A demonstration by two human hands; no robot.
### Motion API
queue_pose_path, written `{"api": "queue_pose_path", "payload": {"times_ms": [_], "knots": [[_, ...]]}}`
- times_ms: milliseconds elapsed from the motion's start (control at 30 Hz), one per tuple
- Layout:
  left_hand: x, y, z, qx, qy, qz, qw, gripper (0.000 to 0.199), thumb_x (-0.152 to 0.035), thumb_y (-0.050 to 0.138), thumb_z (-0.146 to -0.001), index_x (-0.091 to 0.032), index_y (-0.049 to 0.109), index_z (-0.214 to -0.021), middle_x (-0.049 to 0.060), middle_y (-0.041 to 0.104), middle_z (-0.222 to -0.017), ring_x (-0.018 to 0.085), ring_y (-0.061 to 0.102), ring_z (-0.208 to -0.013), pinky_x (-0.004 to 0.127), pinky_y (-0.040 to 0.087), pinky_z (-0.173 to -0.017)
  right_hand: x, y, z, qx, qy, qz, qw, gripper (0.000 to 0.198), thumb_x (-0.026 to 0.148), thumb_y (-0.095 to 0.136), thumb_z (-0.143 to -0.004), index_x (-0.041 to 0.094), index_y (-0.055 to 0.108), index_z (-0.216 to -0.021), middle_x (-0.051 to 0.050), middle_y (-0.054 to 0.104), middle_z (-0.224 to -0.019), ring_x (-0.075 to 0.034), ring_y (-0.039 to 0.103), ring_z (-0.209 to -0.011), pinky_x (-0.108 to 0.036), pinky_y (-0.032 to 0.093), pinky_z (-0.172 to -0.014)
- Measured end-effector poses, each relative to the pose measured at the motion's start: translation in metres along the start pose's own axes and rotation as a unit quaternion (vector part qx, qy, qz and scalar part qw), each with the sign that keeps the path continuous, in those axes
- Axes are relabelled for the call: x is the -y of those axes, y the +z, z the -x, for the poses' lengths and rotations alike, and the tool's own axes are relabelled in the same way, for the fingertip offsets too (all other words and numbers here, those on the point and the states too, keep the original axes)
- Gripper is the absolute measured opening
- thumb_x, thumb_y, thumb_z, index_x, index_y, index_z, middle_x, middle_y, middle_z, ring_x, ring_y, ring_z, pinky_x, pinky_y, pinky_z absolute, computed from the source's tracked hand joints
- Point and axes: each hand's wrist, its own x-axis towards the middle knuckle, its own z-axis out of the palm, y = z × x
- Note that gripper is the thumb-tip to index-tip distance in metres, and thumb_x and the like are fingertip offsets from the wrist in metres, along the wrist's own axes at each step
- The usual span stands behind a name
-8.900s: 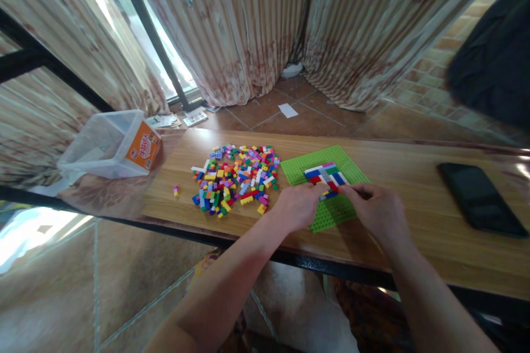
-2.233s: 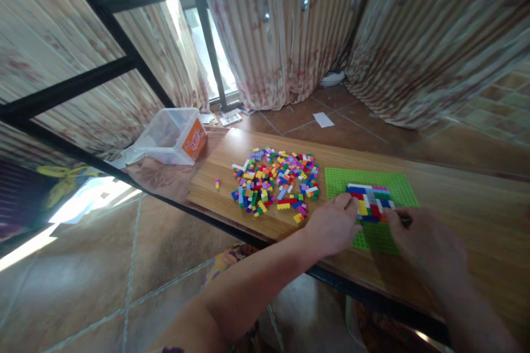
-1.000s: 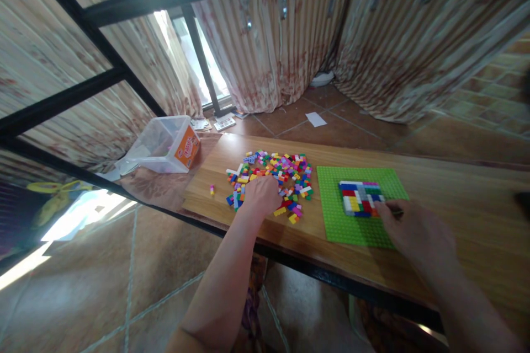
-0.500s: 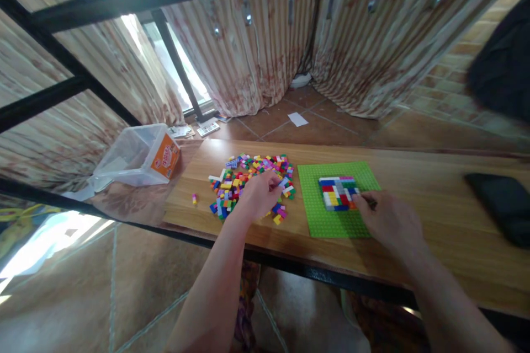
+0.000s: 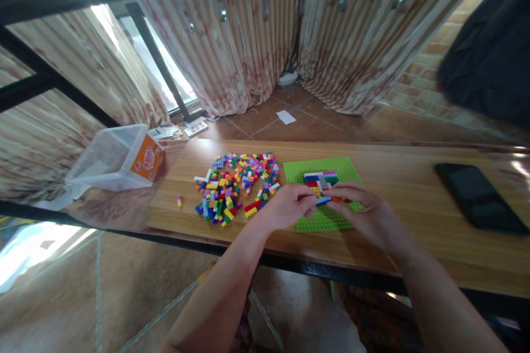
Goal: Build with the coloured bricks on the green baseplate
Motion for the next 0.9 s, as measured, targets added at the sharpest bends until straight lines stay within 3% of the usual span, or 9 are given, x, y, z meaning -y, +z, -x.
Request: {"api": "queue_pose_path", "payload": {"times_ms": [233, 500, 667, 900], "knots": [[0.001, 0.011, -0.005, 0.002, -0.031, 0.014, 0.999, 0.023, -0.023, 0.046, -0.091, -0.014, 0.058, -0.074, 0.001, 0.066, -0.071, 0.009, 0.061, -0.058, 0.018, 0.045, -0.055, -0.005, -0.001, 0.001, 0.036, -0.024, 0.081, 0.996, 0.018, 0.036, 0.059, -0.089, 0.027, 0.074, -0.091, -0.003, 0.068, -0.098, -0.019, 0.065, -0.092, -0.037, 0.052, -0.088], [0.012, -0.002, -0.007, -0.084, -0.042, -0.102, 0.990, 0.021, -0.021, 0.048, -0.089, -0.014, 0.061, -0.074, 0.001, 0.064, -0.065, 0.012, 0.064, -0.057, 0.019, 0.043, -0.053, -0.014, 0.002, -0.001, 0.006, -0.042, 0.178, 0.983, 0.018, 0.031, 0.058, -0.088, 0.024, 0.075, -0.087, -0.007, 0.066, -0.099, -0.022, 0.062, -0.095, -0.041, 0.051, -0.088], [0.014, 0.004, -0.010, -0.074, -0.038, -0.155, 0.984, 0.019, -0.027, 0.054, -0.087, -0.014, 0.067, -0.082, 0.002, 0.067, -0.068, 0.015, 0.064, -0.062, 0.022, 0.045, -0.055, -0.016, 0.006, -0.003, -0.008, -0.015, 0.177, 0.984, 0.016, 0.030, 0.061, -0.086, 0.024, 0.075, -0.086, -0.007, 0.066, -0.099, -0.022, 0.062, -0.095, -0.040, 0.051, -0.087], [0.017, 0.014, -0.016, -0.147, -0.042, -0.160, 0.975, 0.012, -0.025, 0.063, -0.082, -0.014, 0.067, -0.080, 0.003, 0.069, -0.073, 0.015, 0.063, -0.068, 0.024, 0.048, -0.063, -0.017, 0.006, -0.002, -0.032, 0.045, 0.144, 0.988, 0.017, 0.035, 0.063, -0.082, 0.025, 0.075, -0.086, -0.006, 0.067, -0.104, -0.024, 0.064, -0.097, -0.042, 0.051, -0.087]]}}
